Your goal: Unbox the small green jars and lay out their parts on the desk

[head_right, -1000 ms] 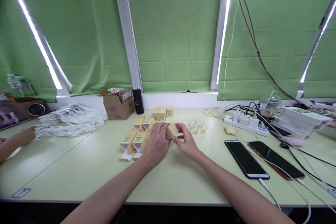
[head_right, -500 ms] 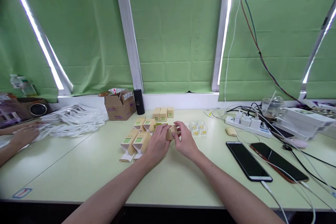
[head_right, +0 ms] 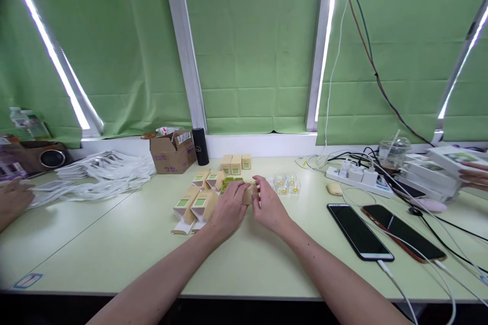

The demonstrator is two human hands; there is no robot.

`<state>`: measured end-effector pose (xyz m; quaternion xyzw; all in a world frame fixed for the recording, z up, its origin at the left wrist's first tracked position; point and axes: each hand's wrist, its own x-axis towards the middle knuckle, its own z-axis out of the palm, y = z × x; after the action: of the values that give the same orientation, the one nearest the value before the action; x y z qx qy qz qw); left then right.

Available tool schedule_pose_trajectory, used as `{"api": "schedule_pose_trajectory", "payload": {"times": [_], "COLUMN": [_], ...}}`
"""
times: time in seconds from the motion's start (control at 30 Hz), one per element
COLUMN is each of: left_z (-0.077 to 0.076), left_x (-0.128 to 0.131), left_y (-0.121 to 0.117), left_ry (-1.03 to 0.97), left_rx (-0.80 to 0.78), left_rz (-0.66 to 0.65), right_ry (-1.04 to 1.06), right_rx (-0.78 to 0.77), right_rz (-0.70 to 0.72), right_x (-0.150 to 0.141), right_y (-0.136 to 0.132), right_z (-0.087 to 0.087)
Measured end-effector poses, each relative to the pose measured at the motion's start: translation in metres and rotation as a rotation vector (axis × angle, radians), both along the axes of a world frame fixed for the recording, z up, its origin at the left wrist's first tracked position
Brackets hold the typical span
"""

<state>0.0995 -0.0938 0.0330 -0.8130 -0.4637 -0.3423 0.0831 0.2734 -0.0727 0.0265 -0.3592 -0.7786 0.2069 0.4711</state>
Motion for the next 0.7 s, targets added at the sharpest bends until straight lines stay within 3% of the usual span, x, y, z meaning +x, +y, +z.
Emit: {"api": "schedule_pose_trajectory", "payload": {"times": [0.23,0.7], "left_z": [-0.005,-0.0051], "left_x": [-0.0014,-0.0011], "left_y": [0.0039,0.0039], "left_ry": [0.08,-0.076], "left_rx": [0.066,0.038], "left_rz": [-0.022,-0.047], "right_ry": [-0.057,-0.043], "right_rx": [0.007,0.03], "right_rz": [-0.039,-0.144], "right_x": [-0.0003,0.0024], "right_y": [-0.0066,-0.0021], "right_z": [0.0044,0.004]}}
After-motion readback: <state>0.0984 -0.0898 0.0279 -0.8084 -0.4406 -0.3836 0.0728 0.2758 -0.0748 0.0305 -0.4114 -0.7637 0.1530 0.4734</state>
